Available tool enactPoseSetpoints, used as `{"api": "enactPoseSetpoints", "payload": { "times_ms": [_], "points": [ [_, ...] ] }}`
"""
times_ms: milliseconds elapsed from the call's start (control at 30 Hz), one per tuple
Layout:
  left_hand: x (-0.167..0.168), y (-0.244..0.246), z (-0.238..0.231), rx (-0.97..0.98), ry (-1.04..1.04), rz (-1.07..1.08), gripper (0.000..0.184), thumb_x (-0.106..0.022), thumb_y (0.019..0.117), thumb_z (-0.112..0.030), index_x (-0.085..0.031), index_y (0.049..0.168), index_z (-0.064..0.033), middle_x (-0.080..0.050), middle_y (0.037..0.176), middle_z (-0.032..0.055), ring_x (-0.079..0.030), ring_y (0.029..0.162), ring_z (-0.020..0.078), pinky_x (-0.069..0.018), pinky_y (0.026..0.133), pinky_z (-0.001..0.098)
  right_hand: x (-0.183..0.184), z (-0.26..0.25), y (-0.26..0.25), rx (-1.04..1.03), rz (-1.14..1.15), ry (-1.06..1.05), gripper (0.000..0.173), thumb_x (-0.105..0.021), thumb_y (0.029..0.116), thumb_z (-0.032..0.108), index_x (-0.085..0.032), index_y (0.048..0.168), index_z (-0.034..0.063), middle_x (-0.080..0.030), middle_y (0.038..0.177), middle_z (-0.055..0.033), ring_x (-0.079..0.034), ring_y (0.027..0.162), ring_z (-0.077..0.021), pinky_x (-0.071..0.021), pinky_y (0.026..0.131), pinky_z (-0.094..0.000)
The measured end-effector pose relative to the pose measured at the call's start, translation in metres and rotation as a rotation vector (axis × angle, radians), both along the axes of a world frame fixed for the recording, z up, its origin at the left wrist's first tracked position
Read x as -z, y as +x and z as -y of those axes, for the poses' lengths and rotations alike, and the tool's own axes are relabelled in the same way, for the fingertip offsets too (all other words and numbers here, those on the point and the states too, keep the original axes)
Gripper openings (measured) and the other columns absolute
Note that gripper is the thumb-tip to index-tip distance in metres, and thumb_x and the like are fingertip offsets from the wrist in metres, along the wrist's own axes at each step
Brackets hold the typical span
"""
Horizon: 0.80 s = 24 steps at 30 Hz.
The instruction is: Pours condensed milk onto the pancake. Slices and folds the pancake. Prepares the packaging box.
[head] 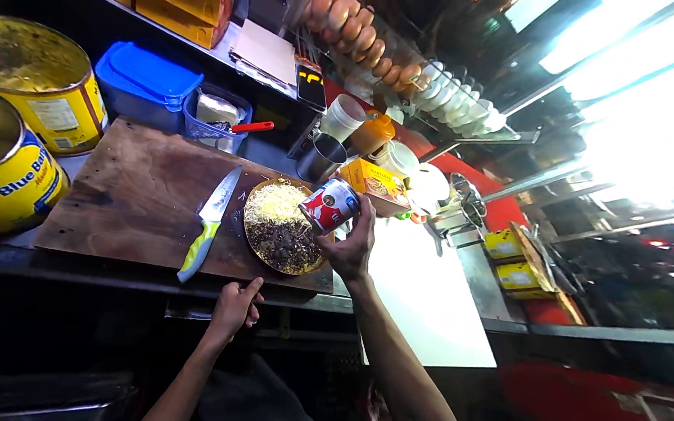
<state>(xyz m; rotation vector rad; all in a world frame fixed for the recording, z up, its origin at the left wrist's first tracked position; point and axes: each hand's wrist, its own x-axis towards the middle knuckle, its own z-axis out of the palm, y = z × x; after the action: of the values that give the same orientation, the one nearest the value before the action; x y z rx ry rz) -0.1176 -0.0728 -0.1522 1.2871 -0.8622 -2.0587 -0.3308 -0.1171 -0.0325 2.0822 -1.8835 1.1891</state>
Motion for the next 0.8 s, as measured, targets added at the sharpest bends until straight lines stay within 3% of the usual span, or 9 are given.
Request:
{"api": "enactPoseSetpoints", "payload": {
  "times_ms": [367, 600, 800],
  "points": [
    [0.003, 0.0, -0.001, -0.013, -0.007, -0.055, 0.037, -0.056, 0.1066, -0.029, -0.066, 0.086, -0.0001, -0.066, 0.061, 0.0043, -0.054, 0.038, 0.0085, -0.0476, 0.037, 0.0226, 0.01, 0.009, -0.031, 0.014, 0.005, 0.032, 0.1, -0.09, 0.0637, 0.021, -0.041, 0.145, -0.0124, -0.05, 0.143, -0.0325, -0.053, 0.132, -0.0397, -0.0479, 0.107, -0.0521],
    [0.002, 0.0, -0.001, -0.016, 0.004, -0.033, 0.037, -0.056, 0.1064, -0.029, -0.066, 0.086, 0.0003, -0.066, 0.061, 0.0045, -0.054, 0.038, 0.0088, -0.0468, 0.037, 0.0227, 0.009, -0.002, -0.06, 0.193, -0.007, 0.04, 0.098, -0.087, 0.0658, 0.022, -0.041, 0.145, -0.0126, -0.05, 0.144, -0.0335, -0.053, 0.133, -0.0416, -0.0461, 0.109, -0.0524],
    [0.0, -0.002, 0.001, -0.02, 0.005, 0.013, 0.037, -0.056, 0.1065, -0.031, -0.066, 0.088, 0.0, -0.067, 0.064, 0.0042, -0.054, 0.039, 0.0085, -0.0474, 0.038, 0.0227, 0.016, 0.032, -0.07, 0.161, -0.017, 0.0, 0.101, -0.091, 0.0625, 0.016, -0.04, 0.145, -0.0115, -0.049, 0.142, -0.0327, -0.055, 0.129, -0.0414, -0.0484, 0.106, -0.0524]
  ]
}}
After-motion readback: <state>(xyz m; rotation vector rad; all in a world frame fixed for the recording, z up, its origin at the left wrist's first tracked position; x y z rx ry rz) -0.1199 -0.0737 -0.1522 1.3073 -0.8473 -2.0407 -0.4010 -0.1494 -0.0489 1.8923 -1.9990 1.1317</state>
